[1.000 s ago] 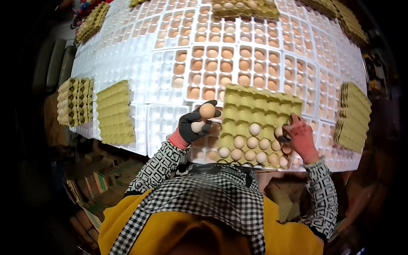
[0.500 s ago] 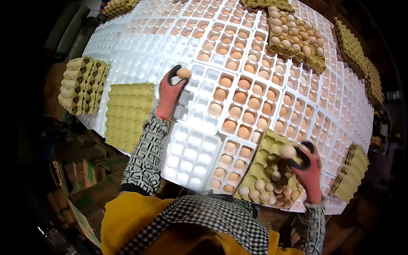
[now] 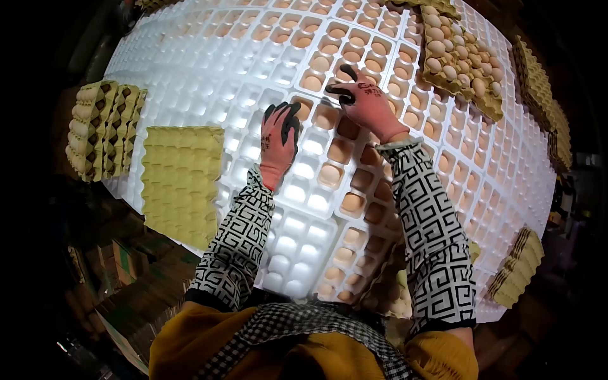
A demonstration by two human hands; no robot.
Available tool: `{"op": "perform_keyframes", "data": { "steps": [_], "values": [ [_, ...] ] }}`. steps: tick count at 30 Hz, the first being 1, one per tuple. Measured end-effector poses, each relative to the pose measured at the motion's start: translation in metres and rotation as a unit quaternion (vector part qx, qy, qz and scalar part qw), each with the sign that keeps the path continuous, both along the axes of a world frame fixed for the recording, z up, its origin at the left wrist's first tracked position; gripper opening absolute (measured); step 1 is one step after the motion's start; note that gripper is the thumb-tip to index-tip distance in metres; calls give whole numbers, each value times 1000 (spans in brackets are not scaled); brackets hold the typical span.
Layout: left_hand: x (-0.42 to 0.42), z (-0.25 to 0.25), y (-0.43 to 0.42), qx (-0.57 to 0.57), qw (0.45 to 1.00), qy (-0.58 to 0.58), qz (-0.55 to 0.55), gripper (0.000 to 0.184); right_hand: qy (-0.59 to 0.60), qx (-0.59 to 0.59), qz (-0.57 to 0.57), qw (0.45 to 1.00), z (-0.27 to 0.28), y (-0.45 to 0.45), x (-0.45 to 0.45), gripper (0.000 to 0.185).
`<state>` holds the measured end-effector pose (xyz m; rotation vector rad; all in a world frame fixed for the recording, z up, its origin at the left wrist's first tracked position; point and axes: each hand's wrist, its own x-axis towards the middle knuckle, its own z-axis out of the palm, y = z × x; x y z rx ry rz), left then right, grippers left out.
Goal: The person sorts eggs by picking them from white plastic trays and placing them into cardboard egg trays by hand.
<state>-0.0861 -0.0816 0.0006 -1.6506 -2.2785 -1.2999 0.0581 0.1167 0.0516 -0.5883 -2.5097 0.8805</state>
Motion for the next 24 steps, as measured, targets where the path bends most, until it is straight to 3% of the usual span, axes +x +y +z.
{"op": "perform_keyframes", "data": {
  "steps": [2,3,5,6,7,9,10,12,15,17,20,24],
  "values": [
    [3,6,0,21,999,-31,-7,41,58,-118,-80,988,8,-19,1,34],
    [4,6,-3,45,995,-92,15,40,78,-85,-141,983,1,-32,2,41],
    [5,6,-2,102,971,-211,49,38,195,-62,-122,971,-12,-73,-3,44],
    [0,-27,0,155,938,-307,50,34,122,-13,-71,990,-22,-89,-5,45],
    [3,-11,-2,163,927,-338,19,34,44,39,-25,998,-30,-99,-5,46],
    [3,-8,-3,128,938,-321,6,33,-62,164,25,984,-31,-115,4,51],
    [-1,-7,-5,89,969,-230,2,31,-51,108,18,993,-18,-111,13,52],
    [6,1,-2,83,973,-216,11,27,-15,18,-30,999,-3,-104,37,57],
    [10,7,1,51,994,-98,16,22,27,7,-111,993,20,-66,101,55],
    [12,7,3,37,993,-108,33,23,34,-142,-203,968,25,-40,147,47],
    [15,12,11,38,988,-147,39,28,6,-103,-261,960,27,-13,212,37],
    [32,39,65,39,988,-141,-55,34,4,-81,-305,949,21,9,239,30]
  ]
}}
